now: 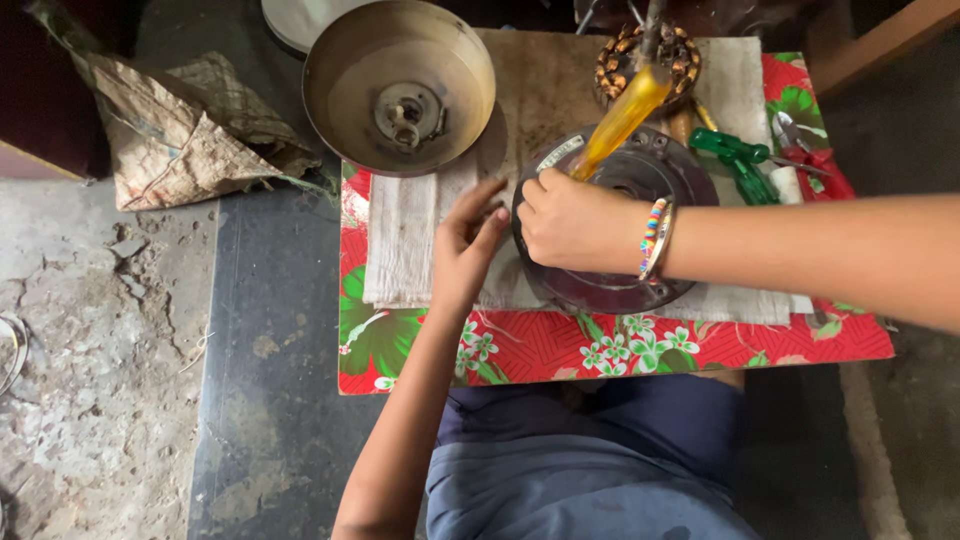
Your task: The person disassembles and reassembles a ceiling fan motor by hand and using a screwdriver. The person removes the top casing, handles the internal components, and then uses a green-handled screwdriver to tighten screws on the exterior of the motor housing on a table.
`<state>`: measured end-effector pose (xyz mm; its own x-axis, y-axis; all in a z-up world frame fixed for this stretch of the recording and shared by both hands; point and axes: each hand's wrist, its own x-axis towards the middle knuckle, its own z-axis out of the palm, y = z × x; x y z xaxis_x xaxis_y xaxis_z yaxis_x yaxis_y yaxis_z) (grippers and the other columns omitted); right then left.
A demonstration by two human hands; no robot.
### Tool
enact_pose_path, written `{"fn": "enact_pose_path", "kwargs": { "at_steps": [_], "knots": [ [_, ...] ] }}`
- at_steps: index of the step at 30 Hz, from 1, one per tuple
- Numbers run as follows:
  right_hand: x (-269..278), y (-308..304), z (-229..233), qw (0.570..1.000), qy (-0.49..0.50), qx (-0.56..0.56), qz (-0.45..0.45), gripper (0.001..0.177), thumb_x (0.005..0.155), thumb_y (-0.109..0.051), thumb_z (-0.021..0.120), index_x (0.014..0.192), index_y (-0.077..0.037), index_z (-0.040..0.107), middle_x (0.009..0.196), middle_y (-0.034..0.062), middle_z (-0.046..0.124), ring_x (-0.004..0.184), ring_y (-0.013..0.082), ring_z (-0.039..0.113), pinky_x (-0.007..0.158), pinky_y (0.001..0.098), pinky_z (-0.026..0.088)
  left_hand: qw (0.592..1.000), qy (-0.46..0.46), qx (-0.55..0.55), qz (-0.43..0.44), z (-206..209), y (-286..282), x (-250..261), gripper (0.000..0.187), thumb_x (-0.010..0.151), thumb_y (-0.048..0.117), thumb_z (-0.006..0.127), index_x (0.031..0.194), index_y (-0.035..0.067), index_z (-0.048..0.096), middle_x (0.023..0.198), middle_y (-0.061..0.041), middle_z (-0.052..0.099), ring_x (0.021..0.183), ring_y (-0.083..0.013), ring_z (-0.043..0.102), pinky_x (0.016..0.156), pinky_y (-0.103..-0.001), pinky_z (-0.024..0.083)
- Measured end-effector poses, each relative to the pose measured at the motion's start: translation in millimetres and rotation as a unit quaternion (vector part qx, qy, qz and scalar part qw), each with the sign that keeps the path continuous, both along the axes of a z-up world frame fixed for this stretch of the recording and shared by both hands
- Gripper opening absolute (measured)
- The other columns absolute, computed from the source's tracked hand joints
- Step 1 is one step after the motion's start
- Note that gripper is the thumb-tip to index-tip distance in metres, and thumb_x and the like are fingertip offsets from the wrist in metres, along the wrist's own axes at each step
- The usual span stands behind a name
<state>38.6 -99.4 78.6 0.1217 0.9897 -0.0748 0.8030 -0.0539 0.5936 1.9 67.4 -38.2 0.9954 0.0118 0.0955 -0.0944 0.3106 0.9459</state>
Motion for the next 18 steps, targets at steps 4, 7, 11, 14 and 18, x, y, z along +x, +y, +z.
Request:
{"fn": "enact_pose_path", "kwargs": {
  "at_steps": [4,7,11,14,18],
  "knots": [
    [7.3,-0.8,-14.5,1.000,0.026,0.007,-0.007,0.018,0.071,-0.024,0.065,0.064,-0.008,0.072,0.075,0.0054,0.069,0.083,0.0227,0.065,0.070,0.0358,0.048,0.979,-0.185,0.083,-0.011,75.2,4.7,11.3,0.032,0.102,0.008,0.058,0.131,-0.003,0.064,0.132,-0.007,0.066,0.127,-0.0150,0.059,0.110,-0.029,0.045],
    [6.1,5.6,-14.1,0.992,0.065,-0.092,-0.059,0.013,0.074,-0.017,0.065,0.073,-0.006,0.072,0.077,0.0080,0.070,0.075,0.0232,0.066,0.067,0.0358,0.052,0.957,-0.179,0.156,-0.166,110.1,-8.8,28.3,0.031,0.097,0.012,0.075,0.123,-0.004,0.067,0.109,-0.008,0.074,0.104,-0.0135,0.066,0.096,-0.027,0.053],
    [-9.2,-15.4,21.9,0.989,0.130,0.070,-0.010,0.012,0.076,-0.016,0.065,0.078,-0.007,0.073,0.084,0.0075,0.073,0.083,0.0257,0.071,0.075,0.0386,0.058,0.983,-0.136,0.087,-0.090,119.6,-4.3,35.6,0.023,0.103,0.013,0.068,0.119,-0.004,0.070,0.099,-0.009,0.075,0.093,-0.0137,0.071,0.088,-0.029,0.058],
    [-10.7,-53.3,32.8,0.950,0.142,0.278,-0.006,0.008,0.085,-0.013,0.073,0.091,-0.009,0.076,0.087,0.0085,0.071,0.082,0.0261,0.069,0.077,0.0402,0.057,0.985,-0.170,-0.025,0.014,122.4,29.3,23.8,0.024,0.108,0.010,0.063,0.127,-0.005,0.066,0.112,-0.011,0.075,0.107,-0.0165,0.072,0.102,-0.032,0.056],
    [5.3,-156.6,24.4,0.838,0.118,0.434,-0.310,0.012,0.101,-0.010,0.070,0.110,-0.013,0.077,0.106,0.0082,0.072,0.101,0.0286,0.069,0.092,0.0391,0.056,0.974,-0.212,-0.065,-0.042,124.7,30.1,11.7,0.023,0.111,0.005,0.062,0.132,-0.004,0.063,0.118,-0.013,0.071,0.111,-0.0177,0.069,0.107,-0.032,0.054]
  ]
}}
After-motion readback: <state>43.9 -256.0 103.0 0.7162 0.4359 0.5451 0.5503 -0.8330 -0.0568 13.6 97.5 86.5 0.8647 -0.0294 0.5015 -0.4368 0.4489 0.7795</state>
